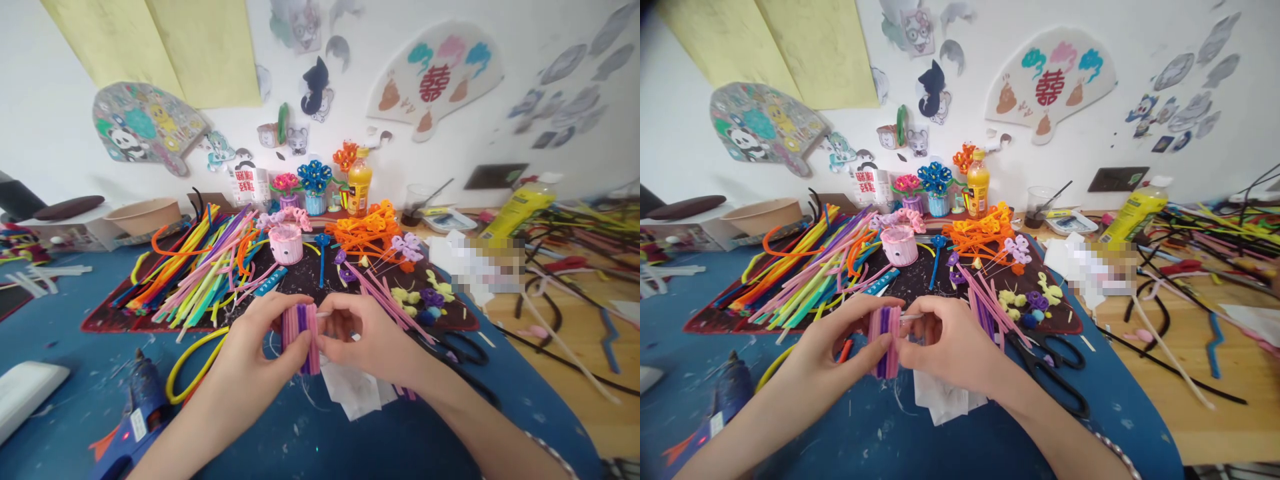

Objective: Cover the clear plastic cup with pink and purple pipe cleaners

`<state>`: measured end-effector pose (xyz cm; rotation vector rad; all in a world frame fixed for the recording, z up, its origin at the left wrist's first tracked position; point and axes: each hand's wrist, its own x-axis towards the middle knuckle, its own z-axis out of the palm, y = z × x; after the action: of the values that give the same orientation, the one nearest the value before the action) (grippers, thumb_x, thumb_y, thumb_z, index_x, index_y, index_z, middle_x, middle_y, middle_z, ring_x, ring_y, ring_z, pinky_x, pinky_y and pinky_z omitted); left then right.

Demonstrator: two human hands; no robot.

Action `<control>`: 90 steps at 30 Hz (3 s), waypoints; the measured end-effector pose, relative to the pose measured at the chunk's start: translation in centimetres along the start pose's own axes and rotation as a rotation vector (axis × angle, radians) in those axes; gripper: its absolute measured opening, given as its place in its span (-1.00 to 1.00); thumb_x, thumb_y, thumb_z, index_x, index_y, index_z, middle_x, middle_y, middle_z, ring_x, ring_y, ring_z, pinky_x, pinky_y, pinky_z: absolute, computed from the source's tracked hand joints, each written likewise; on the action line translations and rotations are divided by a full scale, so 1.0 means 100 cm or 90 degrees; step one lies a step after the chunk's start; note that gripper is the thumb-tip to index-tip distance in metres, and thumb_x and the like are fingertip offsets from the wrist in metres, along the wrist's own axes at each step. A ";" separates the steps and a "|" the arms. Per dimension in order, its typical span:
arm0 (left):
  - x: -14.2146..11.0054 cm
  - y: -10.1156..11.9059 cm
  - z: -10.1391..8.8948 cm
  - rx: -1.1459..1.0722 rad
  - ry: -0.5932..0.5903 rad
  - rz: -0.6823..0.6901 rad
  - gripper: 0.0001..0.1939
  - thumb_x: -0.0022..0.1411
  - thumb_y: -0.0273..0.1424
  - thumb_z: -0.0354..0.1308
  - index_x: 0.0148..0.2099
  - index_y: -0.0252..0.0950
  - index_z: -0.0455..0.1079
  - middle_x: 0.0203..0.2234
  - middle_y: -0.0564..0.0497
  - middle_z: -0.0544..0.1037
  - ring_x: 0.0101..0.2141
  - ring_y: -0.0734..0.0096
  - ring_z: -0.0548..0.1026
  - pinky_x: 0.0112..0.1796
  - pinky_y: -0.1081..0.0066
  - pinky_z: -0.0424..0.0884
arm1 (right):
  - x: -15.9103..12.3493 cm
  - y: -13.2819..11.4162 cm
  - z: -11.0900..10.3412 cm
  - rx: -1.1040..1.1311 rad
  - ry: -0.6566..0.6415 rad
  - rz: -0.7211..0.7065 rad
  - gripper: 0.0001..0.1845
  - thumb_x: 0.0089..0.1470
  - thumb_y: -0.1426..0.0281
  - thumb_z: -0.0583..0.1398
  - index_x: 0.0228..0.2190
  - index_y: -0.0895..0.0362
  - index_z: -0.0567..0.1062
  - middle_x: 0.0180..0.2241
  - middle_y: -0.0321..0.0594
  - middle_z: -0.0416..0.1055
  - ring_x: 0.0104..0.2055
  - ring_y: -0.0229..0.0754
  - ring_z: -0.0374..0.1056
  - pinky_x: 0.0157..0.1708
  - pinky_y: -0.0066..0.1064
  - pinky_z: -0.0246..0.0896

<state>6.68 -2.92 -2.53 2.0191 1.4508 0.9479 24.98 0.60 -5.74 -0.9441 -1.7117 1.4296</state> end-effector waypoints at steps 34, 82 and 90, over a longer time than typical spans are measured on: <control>-0.004 -0.002 -0.006 -0.044 -0.037 -0.036 -0.61 0.24 -0.26 0.16 0.12 -0.09 0.41 0.01 -0.02 0.54 0.03 0.24 0.49 0.07 0.21 0.40 | 0.001 -0.004 -0.004 0.090 -0.057 0.023 -0.74 -0.03 0.27 0.38 -0.43 0.14 0.44 -0.51 -0.40 0.26 -0.48 -0.33 0.13 -0.49 -0.48 0.04; 0.003 0.003 -0.009 -0.099 -0.092 -0.109 -0.76 0.21 -0.30 0.22 -0.08 -0.21 0.52 -0.21 0.03 0.61 -0.15 0.27 0.54 -0.11 0.31 0.40 | 0.001 -0.004 -0.003 0.103 -0.055 0.012 -0.61 0.03 0.12 0.36 -0.49 0.18 0.44 -0.54 -0.40 0.24 -0.48 -0.34 0.10 -0.50 -0.48 -0.02; 0.005 -0.001 -0.010 -0.129 -0.103 -0.108 -0.75 0.24 -0.24 0.19 -0.11 -0.23 0.55 -0.25 0.02 0.61 -0.19 0.26 0.52 -0.12 0.30 0.38 | 0.000 -0.006 -0.005 0.114 -0.072 0.020 -0.62 0.03 0.13 0.37 -0.48 0.19 0.45 -0.53 -0.39 0.25 -0.47 -0.34 0.11 -0.48 -0.47 -0.01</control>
<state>5.98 -2.46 -1.80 1.7549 1.3556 0.8056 25.35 0.79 -5.12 -0.8093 -1.6227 1.6550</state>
